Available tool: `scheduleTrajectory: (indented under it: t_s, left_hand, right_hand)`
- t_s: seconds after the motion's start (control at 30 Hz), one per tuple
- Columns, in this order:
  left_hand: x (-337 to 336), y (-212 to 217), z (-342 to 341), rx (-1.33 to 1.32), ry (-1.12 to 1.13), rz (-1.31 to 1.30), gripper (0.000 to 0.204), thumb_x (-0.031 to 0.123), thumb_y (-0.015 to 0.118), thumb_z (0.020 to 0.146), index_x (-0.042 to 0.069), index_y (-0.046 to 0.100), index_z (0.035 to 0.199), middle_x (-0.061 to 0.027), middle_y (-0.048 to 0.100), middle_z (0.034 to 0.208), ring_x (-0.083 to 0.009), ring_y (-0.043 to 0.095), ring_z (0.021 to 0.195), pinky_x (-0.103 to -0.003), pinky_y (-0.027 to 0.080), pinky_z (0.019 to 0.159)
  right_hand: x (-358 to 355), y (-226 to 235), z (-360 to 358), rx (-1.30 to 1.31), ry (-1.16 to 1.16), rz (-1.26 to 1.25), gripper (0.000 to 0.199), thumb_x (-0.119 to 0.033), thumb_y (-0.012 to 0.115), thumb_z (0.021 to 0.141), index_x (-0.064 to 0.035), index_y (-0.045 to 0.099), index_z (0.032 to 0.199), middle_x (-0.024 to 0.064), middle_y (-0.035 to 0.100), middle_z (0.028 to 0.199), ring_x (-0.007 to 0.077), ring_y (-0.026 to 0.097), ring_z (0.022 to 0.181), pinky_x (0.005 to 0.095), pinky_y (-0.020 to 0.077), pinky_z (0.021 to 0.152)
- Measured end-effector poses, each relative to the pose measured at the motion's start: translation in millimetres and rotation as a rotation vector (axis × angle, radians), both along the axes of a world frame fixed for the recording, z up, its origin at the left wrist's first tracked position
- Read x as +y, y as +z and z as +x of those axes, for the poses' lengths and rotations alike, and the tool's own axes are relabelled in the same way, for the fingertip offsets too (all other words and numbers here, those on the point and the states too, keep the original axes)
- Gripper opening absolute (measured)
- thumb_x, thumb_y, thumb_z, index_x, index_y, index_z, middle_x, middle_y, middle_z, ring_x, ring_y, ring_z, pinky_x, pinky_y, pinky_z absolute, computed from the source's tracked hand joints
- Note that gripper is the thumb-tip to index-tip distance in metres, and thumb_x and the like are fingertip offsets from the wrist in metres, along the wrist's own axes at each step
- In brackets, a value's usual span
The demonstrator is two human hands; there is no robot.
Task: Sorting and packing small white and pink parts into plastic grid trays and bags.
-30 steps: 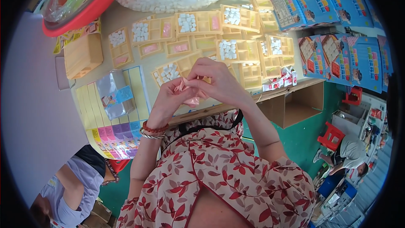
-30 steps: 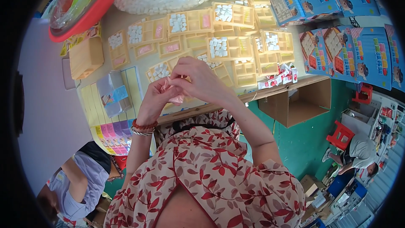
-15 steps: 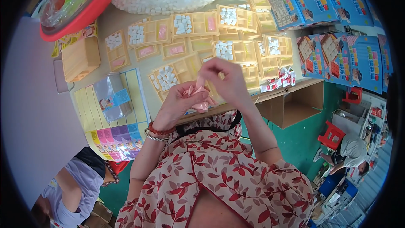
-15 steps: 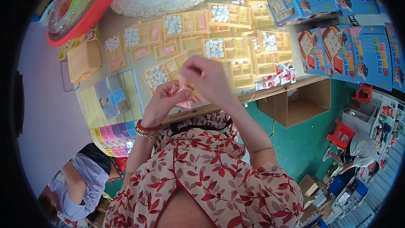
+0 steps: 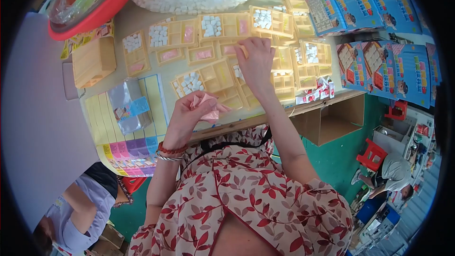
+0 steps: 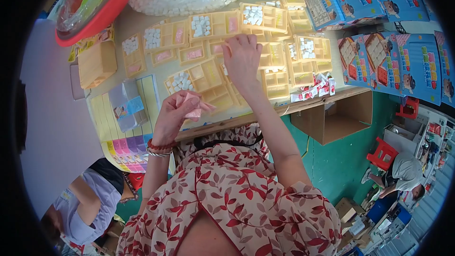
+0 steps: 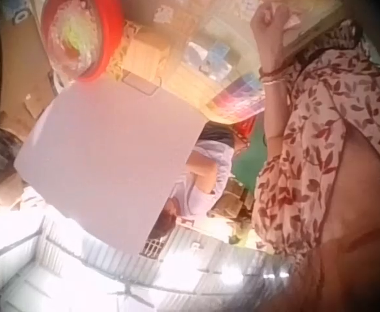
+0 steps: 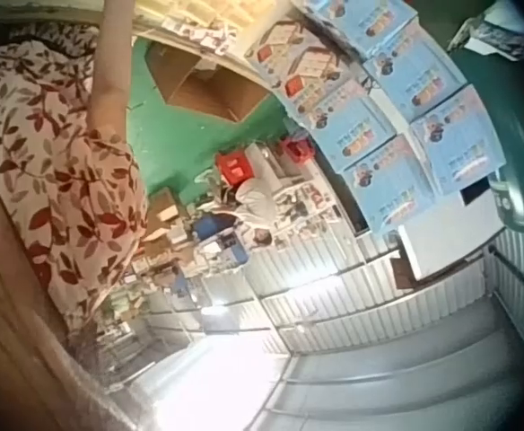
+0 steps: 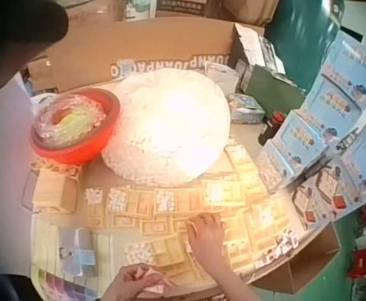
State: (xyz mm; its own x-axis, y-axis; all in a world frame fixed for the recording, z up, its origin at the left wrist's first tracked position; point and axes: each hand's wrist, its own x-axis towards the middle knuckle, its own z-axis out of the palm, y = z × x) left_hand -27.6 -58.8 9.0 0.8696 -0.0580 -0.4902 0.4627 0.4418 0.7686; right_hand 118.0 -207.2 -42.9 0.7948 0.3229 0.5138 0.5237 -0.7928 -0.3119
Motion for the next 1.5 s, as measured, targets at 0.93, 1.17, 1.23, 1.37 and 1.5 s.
scheduleTrajectory:
  t_s: [0.93,1.17,1.23,1.37,1.5]
  left_hand:
    - [-12.2,3.5,4.4,-0.018,-0.004,-0.036,0.011,0.007,0.060,0.085,-0.001,0.059,0.093,-0.0076,0.063,0.079,-0.0221,0.065,0.087,-0.024,0.050,0.067]
    - [-17.8,8.6,9.7,-0.021,-0.018,-0.040,0.011,0.010,0.057,0.088,0.001,0.058,0.093,-0.0086,0.063,0.080,-0.0246,0.064,0.090,-0.024,0.051,0.065]
    - [-18.0,5.3,9.3,-0.035,0.004,-0.048,0.012,0.011,0.056,0.088,0.001,0.057,0.094,-0.0082,0.063,0.080,-0.0227,0.064,0.089,-0.024,0.051,0.064]
    - [-17.9,6.8,11.4,-0.006,0.110,-0.127,0.013,0.013,0.056,0.089,0.003,0.057,0.097,-0.0062,0.063,0.082,-0.0151,0.064,0.082,-0.023,0.051,0.063]
    - [-13.0,-0.6,7.1,-0.001,0.158,-0.191,0.015,0.012,0.058,0.088,0.003,0.057,0.099,-0.0052,0.063,0.086,-0.0108,0.062,0.079,-0.022,0.053,0.065]
  right_hand:
    - [-119.0,18.8,137.3,0.460,0.006,0.248,0.011,-0.009,0.061,0.081,0.0012,0.062,0.084,0.0065,0.063,0.072,0.0128,0.057,0.061,0.0259,0.0455,0.058]
    - [-110.5,15.7,120.5,0.151,0.033,0.145,0.016,-0.014,0.065,0.080,-0.0018,0.065,0.090,0.0062,0.063,0.077,0.0133,0.057,0.068,0.0262,0.0442,0.061]
    - [-93.8,29.2,86.1,0.327,0.040,0.321,0.015,-0.014,0.064,0.081,-0.0032,0.066,0.091,0.0042,0.063,0.079,0.0111,0.057,0.071,0.0248,0.0441,0.062]
    - [-63.6,48.0,-9.2,1.022,0.376,0.633,0.016,-0.012,0.062,0.084,-0.0052,0.065,0.098,0.0000,0.064,0.082,0.0055,0.055,0.075,0.0214,0.0441,0.066]
    - [-39.7,56.0,-68.3,1.352,0.446,0.783,0.014,-0.013,0.062,0.085,-0.0018,0.063,0.093,-0.0008,0.060,0.075,0.0040,0.051,0.065,0.0196,0.0422,0.058]
